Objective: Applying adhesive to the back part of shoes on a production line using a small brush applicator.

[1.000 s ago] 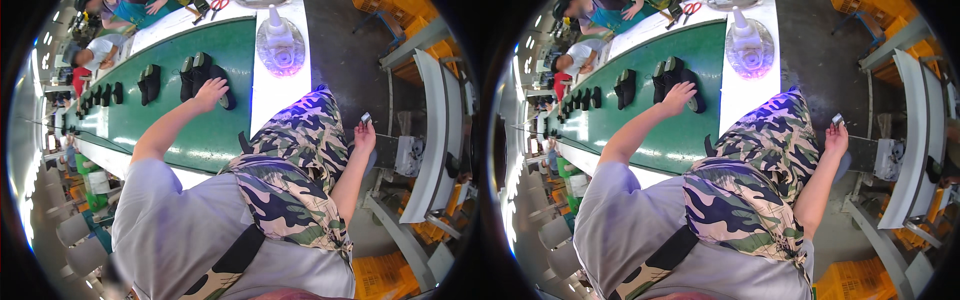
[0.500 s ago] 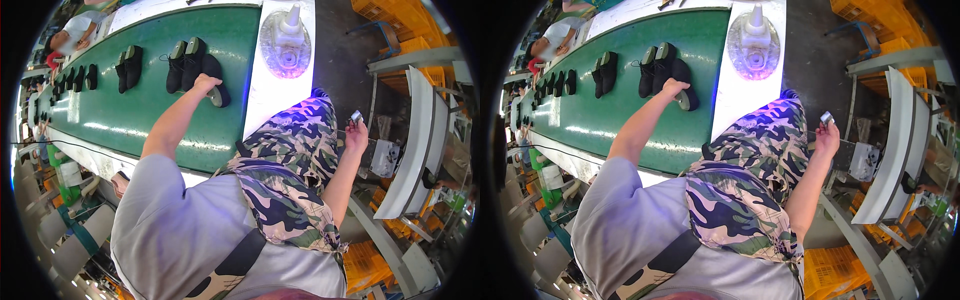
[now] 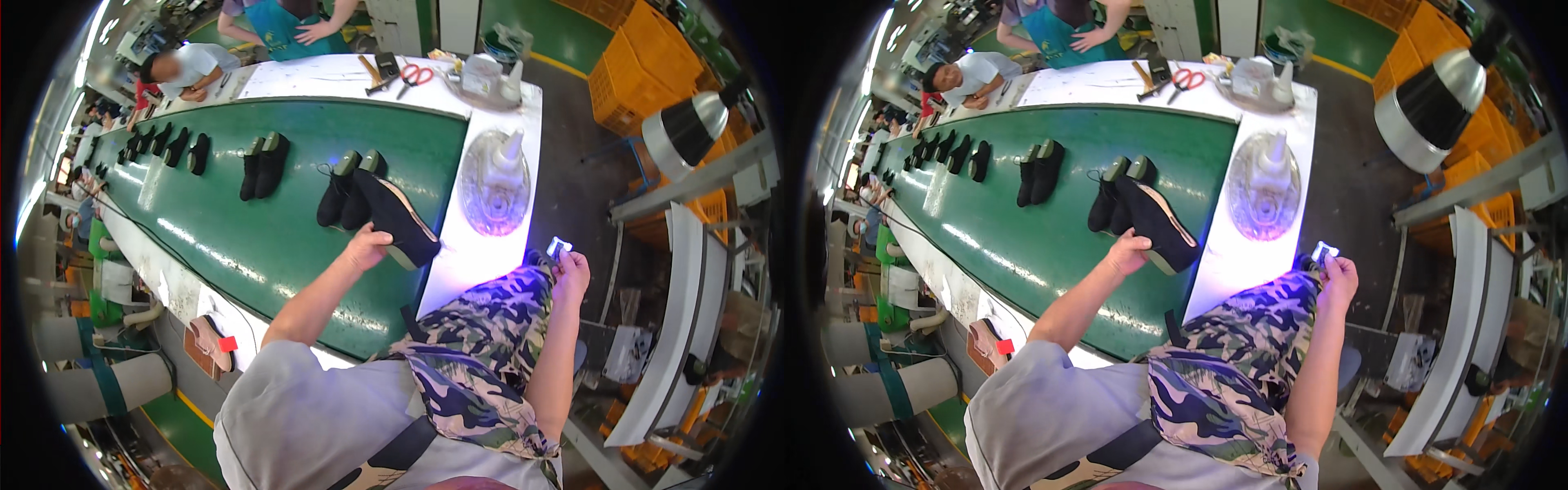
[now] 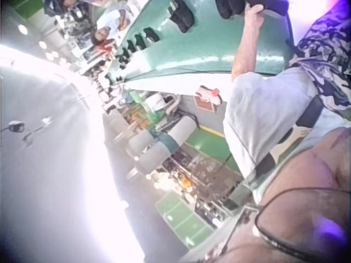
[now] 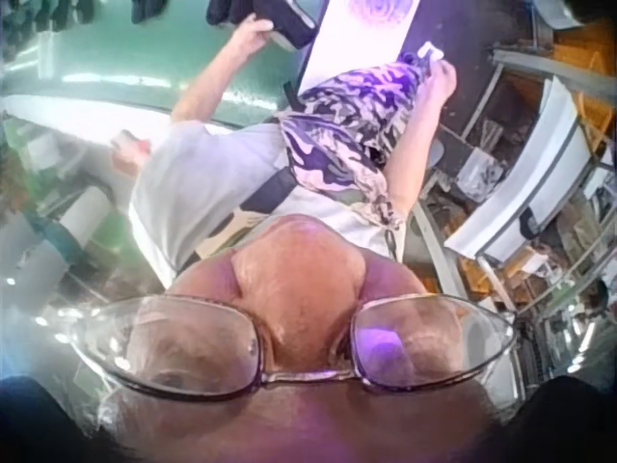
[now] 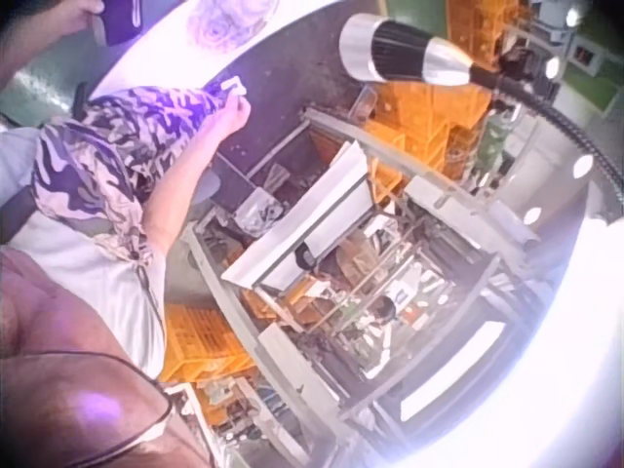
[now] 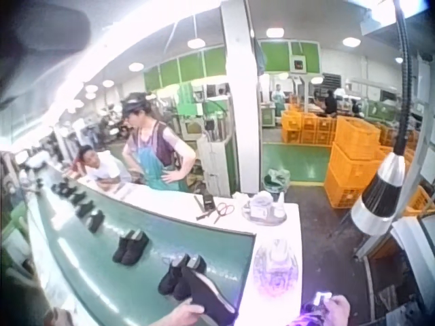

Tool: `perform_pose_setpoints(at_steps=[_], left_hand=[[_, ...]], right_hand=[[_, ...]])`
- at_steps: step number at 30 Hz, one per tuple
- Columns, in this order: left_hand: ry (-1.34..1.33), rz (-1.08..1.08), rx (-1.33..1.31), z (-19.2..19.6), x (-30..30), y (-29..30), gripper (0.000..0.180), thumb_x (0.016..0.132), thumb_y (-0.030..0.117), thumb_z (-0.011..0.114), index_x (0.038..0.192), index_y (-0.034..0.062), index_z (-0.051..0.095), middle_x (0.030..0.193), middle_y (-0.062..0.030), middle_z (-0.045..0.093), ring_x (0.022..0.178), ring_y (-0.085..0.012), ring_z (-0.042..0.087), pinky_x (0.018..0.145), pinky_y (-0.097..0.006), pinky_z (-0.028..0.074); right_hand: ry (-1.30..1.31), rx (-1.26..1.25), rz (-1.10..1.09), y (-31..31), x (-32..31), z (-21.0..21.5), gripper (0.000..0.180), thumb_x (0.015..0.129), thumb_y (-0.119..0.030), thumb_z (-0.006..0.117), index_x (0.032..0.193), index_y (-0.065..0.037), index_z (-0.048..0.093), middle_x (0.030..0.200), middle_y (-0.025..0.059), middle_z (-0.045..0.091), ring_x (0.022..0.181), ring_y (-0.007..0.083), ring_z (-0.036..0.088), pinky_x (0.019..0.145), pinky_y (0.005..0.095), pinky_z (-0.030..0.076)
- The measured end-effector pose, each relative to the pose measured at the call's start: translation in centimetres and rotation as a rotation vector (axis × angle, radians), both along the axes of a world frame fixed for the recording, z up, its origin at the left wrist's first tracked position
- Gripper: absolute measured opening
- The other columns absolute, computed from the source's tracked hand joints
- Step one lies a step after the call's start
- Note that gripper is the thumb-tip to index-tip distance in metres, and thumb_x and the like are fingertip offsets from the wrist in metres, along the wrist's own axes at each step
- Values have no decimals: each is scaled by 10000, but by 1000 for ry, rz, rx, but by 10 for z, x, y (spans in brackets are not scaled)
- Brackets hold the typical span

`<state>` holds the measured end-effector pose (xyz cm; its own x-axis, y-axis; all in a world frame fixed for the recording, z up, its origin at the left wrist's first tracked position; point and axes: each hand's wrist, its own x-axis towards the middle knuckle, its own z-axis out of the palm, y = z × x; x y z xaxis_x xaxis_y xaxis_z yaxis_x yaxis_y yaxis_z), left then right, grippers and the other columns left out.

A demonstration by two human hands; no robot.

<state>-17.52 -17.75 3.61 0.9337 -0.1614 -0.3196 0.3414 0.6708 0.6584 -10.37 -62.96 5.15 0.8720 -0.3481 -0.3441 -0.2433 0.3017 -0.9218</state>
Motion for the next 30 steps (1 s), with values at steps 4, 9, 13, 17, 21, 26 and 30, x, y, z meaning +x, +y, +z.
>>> perform_pose_setpoints(at_steps=[4, 9, 13, 17, 21, 26, 30], left_hand=[[-195, -12, -147, 44, 21, -33, 704, 663, 131, 767, 1300, -3, 497, 1246, -113, 612, 1182, -293, 580, 1042, -426, 452], [-493, 88, 475, 87, 38, -70, 705, 654, 95, 831, 1284, 2, 528, 1241, -107, 608, 1133, -250, 595, 1009, -383, 469], [-1159, 56, 1411, 139, 50, -82, 490, 765, 114, 754, 1209, -22, 597, 1170, -183, 652, 1081, -334, 638, 963, -396, 497], [-1524, 144, 1308, 155, 58, -84, 538, 716, 151, 728, 1187, -60, 574, 1182, -246, 636, 1090, -404, 635, 941, -459, 510], [-1574, 118, 1292, 155, 53, -83, 508, 733, 137, 683, 1187, -63, 572, 1191, -251, 631, 1103, -411, 628, 944, -466, 507], [-1586, 121, 1259, 155, 50, -84, 495, 737, 114, 656, 1186, -74, 567, 1199, -256, 625, 1107, -422, 622, 944, -471, 506], [-1583, 105, 1244, 156, 49, -83, 521, 716, 117, 672, 1186, -79, 565, 1196, -258, 625, 1097, -430, 623, 943, -474, 507]], right_hand=[[-71, 53, 83, 33, 16, 47, 138, 858, -62, 694, 806, -109, 575, 729, -10, 587, 644, 94, 550, 551, 233, 412], [-297, -62, 332, 67, 40, 94, 138, 822, -141, 728, 873, -80, 615, 802, 18, 632, 714, 122, 589, 629, 243, 434], [-431, -40, 414, 87, 49, 124, 143, 811, -26, 733, 847, -35, 595, 804, 53, 649, 753, 137, 636, 688, 255, 489], [-418, -38, 421, 96, 58, 123, 155, 794, -5, 737, 872, -5, 603, 820, 79, 666, 741, 131, 645, 673, 256, 509], [-354, -49, 474, 107, 54, 127, 150, 806, -4, 722, 879, -14, 592, 814, 62, 657, 732, 124, 637, 685, 257, 508], [-367, -111, 507, 113, 51, 126, 164, 814, -13, 717, 918, -11, 590, 814, 52, 651, 732, 120, 629, 717, 259, 504], [-390, -39, 531, 115, 45, 127, 166, 810, -14, 718, 917, -10, 591, 816, 50, 650, 729, 115, 620, 714, 254, 499]])
